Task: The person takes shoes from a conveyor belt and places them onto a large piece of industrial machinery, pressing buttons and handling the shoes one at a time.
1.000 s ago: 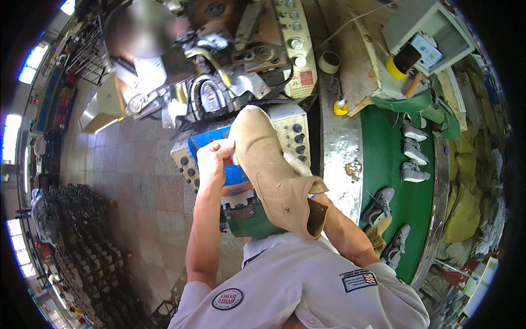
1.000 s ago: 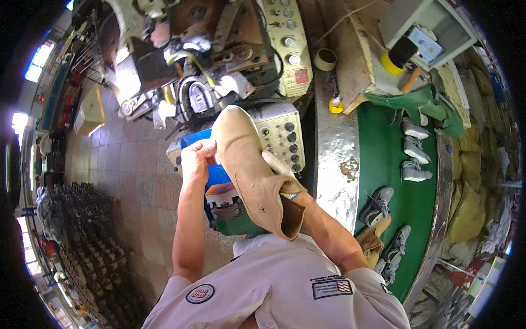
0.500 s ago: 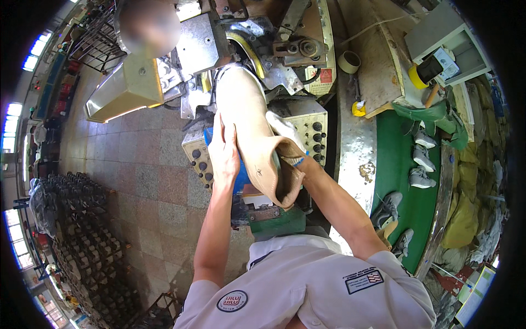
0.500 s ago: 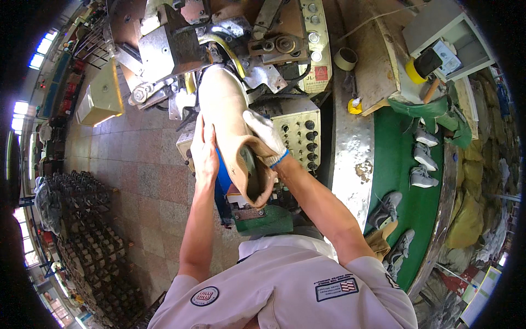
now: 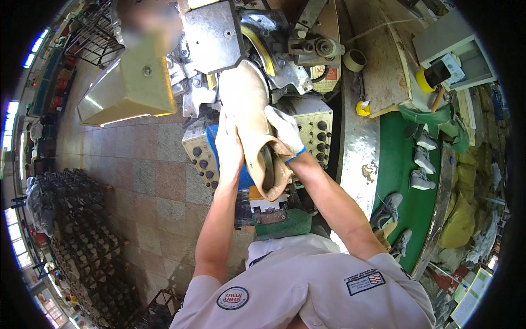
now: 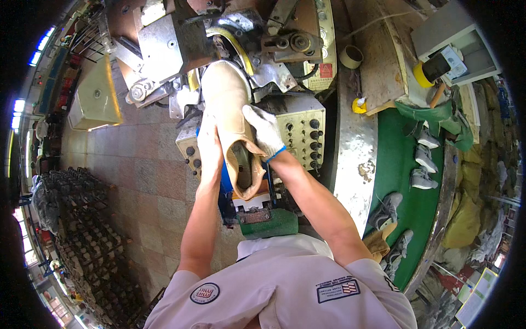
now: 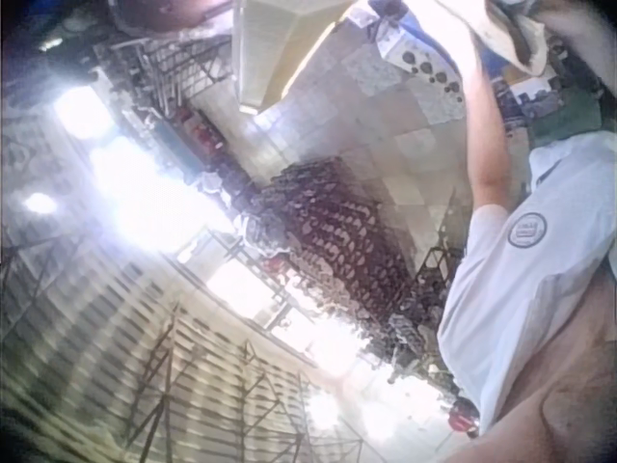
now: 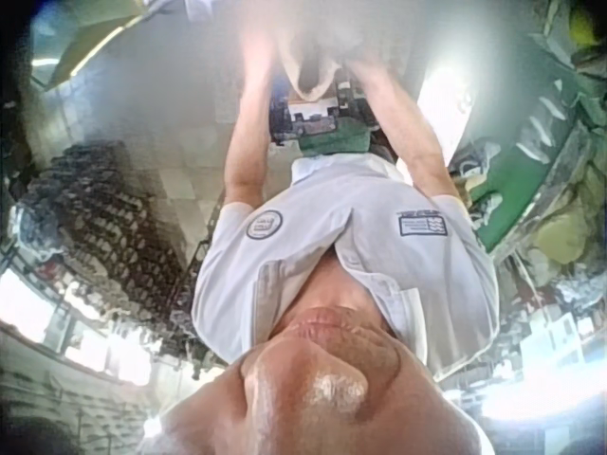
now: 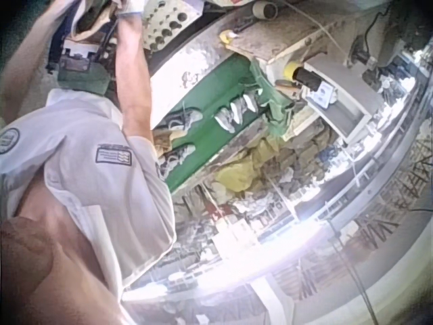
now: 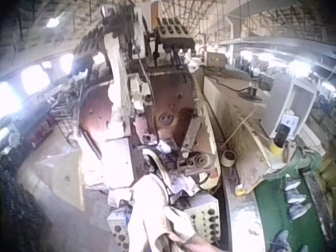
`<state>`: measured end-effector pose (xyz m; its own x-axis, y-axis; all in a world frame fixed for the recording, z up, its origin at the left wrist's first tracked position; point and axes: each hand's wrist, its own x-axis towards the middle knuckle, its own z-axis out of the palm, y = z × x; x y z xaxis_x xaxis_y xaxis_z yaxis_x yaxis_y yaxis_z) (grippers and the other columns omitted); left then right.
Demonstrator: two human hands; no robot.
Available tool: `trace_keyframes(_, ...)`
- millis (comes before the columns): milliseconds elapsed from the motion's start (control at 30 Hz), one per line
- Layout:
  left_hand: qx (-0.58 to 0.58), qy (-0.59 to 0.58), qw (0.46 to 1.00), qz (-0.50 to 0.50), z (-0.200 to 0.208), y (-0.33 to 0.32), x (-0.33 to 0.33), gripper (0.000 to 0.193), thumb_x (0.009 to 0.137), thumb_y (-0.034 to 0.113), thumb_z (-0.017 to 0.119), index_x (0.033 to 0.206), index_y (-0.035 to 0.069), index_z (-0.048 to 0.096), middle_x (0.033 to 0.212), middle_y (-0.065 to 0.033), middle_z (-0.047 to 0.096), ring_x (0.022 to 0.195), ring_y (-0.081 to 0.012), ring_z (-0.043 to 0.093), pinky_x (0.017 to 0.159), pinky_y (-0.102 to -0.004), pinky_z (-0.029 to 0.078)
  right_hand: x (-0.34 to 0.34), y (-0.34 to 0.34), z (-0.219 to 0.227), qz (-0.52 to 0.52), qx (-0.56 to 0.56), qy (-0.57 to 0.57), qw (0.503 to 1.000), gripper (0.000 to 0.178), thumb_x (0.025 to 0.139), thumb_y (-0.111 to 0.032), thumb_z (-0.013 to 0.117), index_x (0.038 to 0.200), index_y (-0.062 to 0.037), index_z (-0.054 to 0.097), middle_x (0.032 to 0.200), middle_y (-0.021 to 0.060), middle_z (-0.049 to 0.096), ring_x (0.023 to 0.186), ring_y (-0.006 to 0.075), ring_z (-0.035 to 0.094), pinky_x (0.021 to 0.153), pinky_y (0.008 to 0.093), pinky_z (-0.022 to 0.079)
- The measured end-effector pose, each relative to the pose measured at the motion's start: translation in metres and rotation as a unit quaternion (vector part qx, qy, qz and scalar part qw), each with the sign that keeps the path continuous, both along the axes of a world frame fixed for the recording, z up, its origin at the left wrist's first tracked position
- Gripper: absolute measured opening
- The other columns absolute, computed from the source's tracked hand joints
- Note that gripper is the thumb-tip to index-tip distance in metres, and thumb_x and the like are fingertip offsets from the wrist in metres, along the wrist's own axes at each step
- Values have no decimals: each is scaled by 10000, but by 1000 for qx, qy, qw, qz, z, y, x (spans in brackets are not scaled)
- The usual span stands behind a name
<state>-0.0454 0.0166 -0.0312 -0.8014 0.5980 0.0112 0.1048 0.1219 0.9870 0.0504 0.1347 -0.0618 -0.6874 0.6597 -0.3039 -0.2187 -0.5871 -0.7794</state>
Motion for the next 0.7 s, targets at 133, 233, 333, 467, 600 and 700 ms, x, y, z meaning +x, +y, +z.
trace_keyframes(133, 90, -283, 954, 30, -17, -4, 11, 558, 1101, 410, 423, 1358, -67, 556, 1253, -149, 672, 1135, -220, 641, 1006, -353, 486, 3, -5, 15, 1, -12, 2, 1000, 389, 994, -271, 657, 1194, 63, 674, 1099, 109, 713, 966, 158, 659, 866, 304, 532)
trace_keyframes(233, 169, -413, 894, 35, -37, -2, 23, 587, 1078, 477, 456, 1309, -41, 606, 1221, -125, 687, 1078, -191, 664, 952, -344, 516, 7, 3, 27, 42, -27, 2, 999, 372, 994, -286, 667, 1124, 60, 708, 1052, 107, 730, 896, 147, 675, 821, 307, 551)
trace_keyframes(333, 87, -335, 937, 45, -39, 0, 23, 568, 1096, 447, 425, 1264, -58, 623, 1160, -145, 707, 1011, -184, 689, 871, -327, 548, 13, 1, 35, 22, 15, 13, 1000, 383, 1003, -310, 664, 1090, 58, 724, 992, 93, 740, 873, 139, 677, 807, 302, 553)
trace_keyframes(467, 75, -310, 948, -3, -33, -4, 4, 548, 1103, 413, 418, 1230, -77, 628, 1094, -145, 723, 869, -191, 704, 792, -334, 559, 2, -6, 9, -19, 9, -12, 1000, 375, 1002, -306, 669, 1096, 53, 727, 1012, 84, 739, 876, 130, 670, 799, 309, 551)
trace_keyframes(600, 27, -246, 969, -9, -54, -11, 4, 588, 1095, 480, 396, 1287, -37, 601, 1140, -148, 701, 945, -221, 710, 808, -372, 582, 6, -10, 29, -14, 39, -16, 999, 355, 1000, -296, 673, 1085, 44, 731, 1022, 82, 738, 873, 130, 671, 798, 300, 550)
trace_keyframes(700, 71, -319, 945, 13, -62, -10, 3, 601, 1095, 486, 398, 1286, -49, 597, 1118, -146, 704, 943, -218, 708, 810, -375, 581, 1, -17, 32, -53, 97, -11, 994, 361, 1009, -299, 659, 1073, 50, 731, 992, 82, 736, 836, 121, 659, 763, 299, 542)
